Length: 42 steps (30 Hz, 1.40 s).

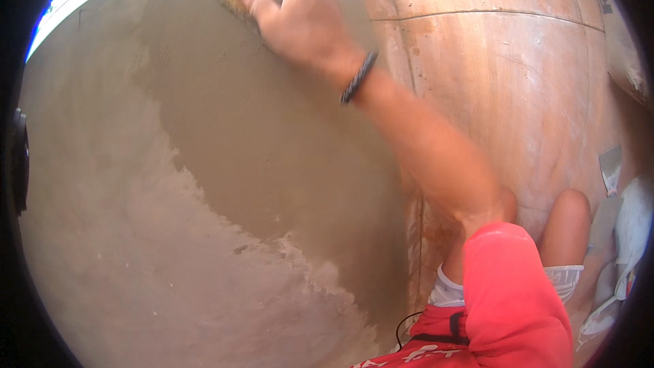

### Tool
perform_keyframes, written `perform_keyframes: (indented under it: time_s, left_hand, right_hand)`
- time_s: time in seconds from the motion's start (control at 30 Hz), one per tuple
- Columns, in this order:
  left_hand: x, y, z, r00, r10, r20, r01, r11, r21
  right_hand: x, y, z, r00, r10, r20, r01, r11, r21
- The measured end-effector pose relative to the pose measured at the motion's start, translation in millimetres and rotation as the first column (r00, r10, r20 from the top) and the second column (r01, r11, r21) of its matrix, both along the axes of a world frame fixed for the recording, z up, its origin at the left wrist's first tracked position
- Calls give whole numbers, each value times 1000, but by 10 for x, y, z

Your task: The person sits on the floor and uses a sponge to smooth wet plaster on a wall. They repeatedly dip the sponge into a bucket of water and continue smoothing the surface in a circular motion.

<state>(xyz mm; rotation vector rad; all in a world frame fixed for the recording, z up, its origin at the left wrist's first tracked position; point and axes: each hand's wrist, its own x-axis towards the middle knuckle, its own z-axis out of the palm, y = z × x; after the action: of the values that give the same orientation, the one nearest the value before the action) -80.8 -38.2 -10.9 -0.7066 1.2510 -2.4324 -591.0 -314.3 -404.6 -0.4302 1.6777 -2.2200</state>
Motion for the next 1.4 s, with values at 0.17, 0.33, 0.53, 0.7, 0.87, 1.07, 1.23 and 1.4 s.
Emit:
perform_keyframes:
  time_s: [0.17, 0.33, 0.53, 0.7, 0.87, 1.07, 1.23, 1.4]
  left_hand:
    - [243, 279, 74, 998, 55, 9, -55, 997, -63]
    - [418, 219, 131, 1000, 30, -5, -30, 999, -24]
    - [556, 423, 226, 999, 54, -1, -54, 997, -57]
    - [660, 395, 262, 999, 35, 12, -35, 998, -53]
    - [788, 333, 262, 1000, 23, 16, -22, 998, -58]
    - [569, 284, 219, 1000, -12, 15, 14, 995, -97]
    - [403, 176, 87, 1000, -26, 12, 27, 994, -108]
    - [348, 100, 12, 999, -36, 3, 36, 991, -126]
  right_hand:
    - [1338, 1085, 107, 924, 308, -225, -353, 914, -198]
    - [1000, 687, -446, 926, 71, 370, -111, 990, 89]
    - [1614, 1216, 456, 940, 240, -243, -296, 927, -231]
    - [1548, 1127, -93, 947, 203, 249, -207, 978, -9]
    - [1618, 1192, 480, 963, 244, -110, -261, 950, -175]
    - [1751, 1629, -454, 933, 357, 38, -358, 933, 23]
    - [448, 571, -466, 962, 20, 271, -14, 1000, -27]
    - [-241, -124, -486, 908, 125, 399, -145, 989, 20]
